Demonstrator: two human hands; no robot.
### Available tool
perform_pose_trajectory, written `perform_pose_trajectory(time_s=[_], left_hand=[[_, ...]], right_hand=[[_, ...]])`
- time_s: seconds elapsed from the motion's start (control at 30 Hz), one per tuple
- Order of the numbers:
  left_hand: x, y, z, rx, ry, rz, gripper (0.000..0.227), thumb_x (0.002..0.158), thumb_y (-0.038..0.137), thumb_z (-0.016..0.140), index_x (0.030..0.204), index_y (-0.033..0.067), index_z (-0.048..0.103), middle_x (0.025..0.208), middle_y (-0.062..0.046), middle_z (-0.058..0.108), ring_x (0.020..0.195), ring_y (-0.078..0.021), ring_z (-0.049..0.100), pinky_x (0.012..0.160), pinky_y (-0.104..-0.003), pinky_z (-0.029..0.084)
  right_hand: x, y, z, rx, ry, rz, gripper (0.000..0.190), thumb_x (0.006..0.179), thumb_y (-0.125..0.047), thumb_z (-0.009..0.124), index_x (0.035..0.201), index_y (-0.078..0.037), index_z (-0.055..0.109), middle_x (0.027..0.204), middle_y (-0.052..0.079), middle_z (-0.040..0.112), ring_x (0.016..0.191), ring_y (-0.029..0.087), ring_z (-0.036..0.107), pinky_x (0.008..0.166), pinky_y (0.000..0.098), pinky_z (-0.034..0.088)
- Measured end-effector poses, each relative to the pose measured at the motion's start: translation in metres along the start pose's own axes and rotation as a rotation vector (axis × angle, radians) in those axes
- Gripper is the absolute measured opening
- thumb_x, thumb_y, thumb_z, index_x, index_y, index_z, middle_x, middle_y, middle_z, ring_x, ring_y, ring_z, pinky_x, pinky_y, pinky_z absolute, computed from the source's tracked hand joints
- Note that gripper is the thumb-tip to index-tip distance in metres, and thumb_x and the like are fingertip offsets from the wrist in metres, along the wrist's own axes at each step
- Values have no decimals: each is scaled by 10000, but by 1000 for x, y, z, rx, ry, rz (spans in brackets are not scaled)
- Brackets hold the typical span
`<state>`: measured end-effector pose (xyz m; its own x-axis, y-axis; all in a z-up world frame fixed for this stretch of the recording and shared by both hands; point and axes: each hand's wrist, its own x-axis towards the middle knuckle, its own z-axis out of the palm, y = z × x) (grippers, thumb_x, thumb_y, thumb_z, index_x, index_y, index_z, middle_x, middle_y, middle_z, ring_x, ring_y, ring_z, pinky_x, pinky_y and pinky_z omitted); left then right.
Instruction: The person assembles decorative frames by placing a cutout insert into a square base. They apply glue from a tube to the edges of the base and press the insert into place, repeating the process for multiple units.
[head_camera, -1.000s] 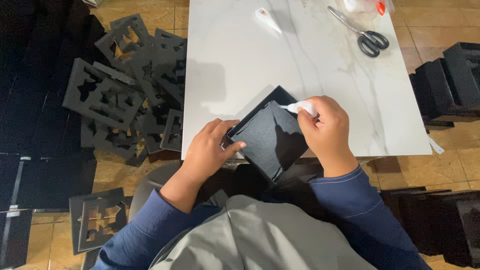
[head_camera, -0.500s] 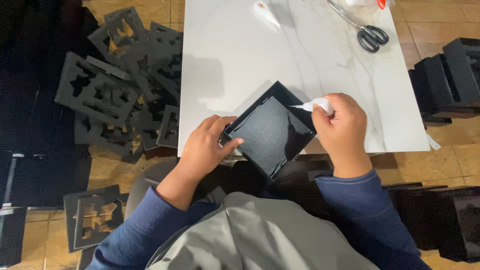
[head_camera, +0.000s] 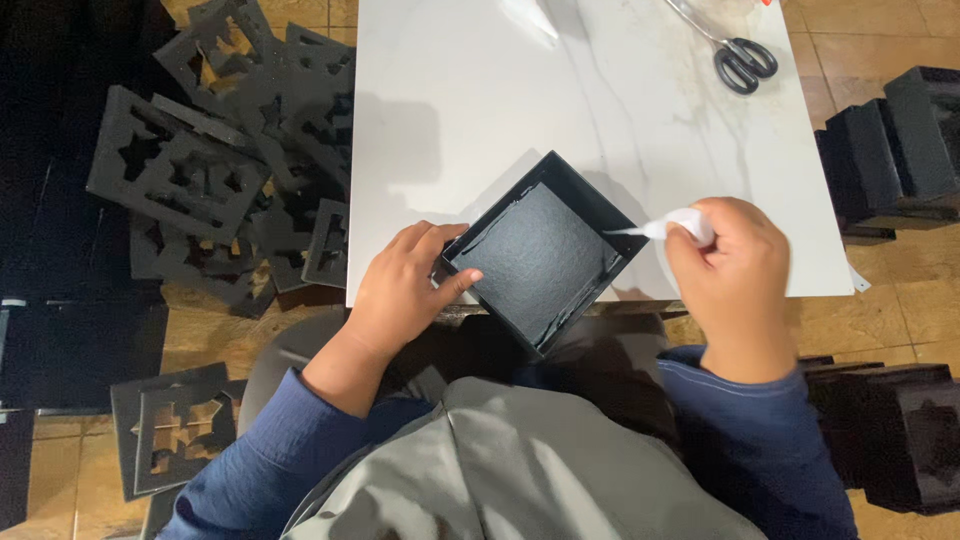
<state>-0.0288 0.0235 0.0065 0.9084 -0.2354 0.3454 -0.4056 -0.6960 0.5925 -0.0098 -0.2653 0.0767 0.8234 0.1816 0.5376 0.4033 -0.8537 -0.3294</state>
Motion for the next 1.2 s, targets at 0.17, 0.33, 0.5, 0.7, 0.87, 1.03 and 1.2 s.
perform_pose_trajectory(time_s=[0.17,0.33,0.5,0.7,0.87,1.03,1.2], left_hand=[[3,7,-6,34,74,51,432,766,334,677,1085,64,569,781,-96,553,750,-279,591,666,-356,503],[3,5,-4,50,88,69,427,771,341,675,1081,67,569,767,-82,547,729,-260,585,656,-335,504],[3,6,-5,28,79,63,421,772,352,665,1064,64,571,755,-85,541,726,-268,586,638,-345,503],[3,6,-5,34,102,67,403,776,323,675,1066,62,578,745,-75,540,706,-252,578,637,-324,500],[3,5,-4,47,103,77,411,760,332,684,1061,71,581,748,-79,544,707,-264,580,638,-341,497],[0,5,-3,58,133,56,416,757,376,671,1061,109,579,751,-55,539,715,-242,584,640,-332,499],[3,8,-8,-61,-44,-54,388,873,370,443,1146,100,502,963,-83,560,941,-280,530,764,-382,424]], right_hand=[[11,5,32,181,117,-114,81,741,66,655,748,25,585,608,140,514,574,316,524,548,348,445],[22,-4,54,224,159,-179,78,748,56,643,749,15,578,592,124,517,542,294,529,506,334,445],[22,-4,49,176,112,-183,47,761,44,625,760,11,591,582,98,529,523,232,519,494,279,430],[0,9,11,47,89,-136,98,737,40,666,725,0,577,580,123,489,546,312,513,533,347,445],[-7,22,-10,111,75,45,75,744,24,676,765,-26,625,597,110,496,574,281,519,583,332,439],[-10,55,1,526,141,449,95,752,-5,551,799,-71,599,503,21,397,522,85,424,567,208,395],[-10,82,16,1534,307,969,322,680,-5,633,999,0,585,823,128,563,627,144,500,577,156,443]])
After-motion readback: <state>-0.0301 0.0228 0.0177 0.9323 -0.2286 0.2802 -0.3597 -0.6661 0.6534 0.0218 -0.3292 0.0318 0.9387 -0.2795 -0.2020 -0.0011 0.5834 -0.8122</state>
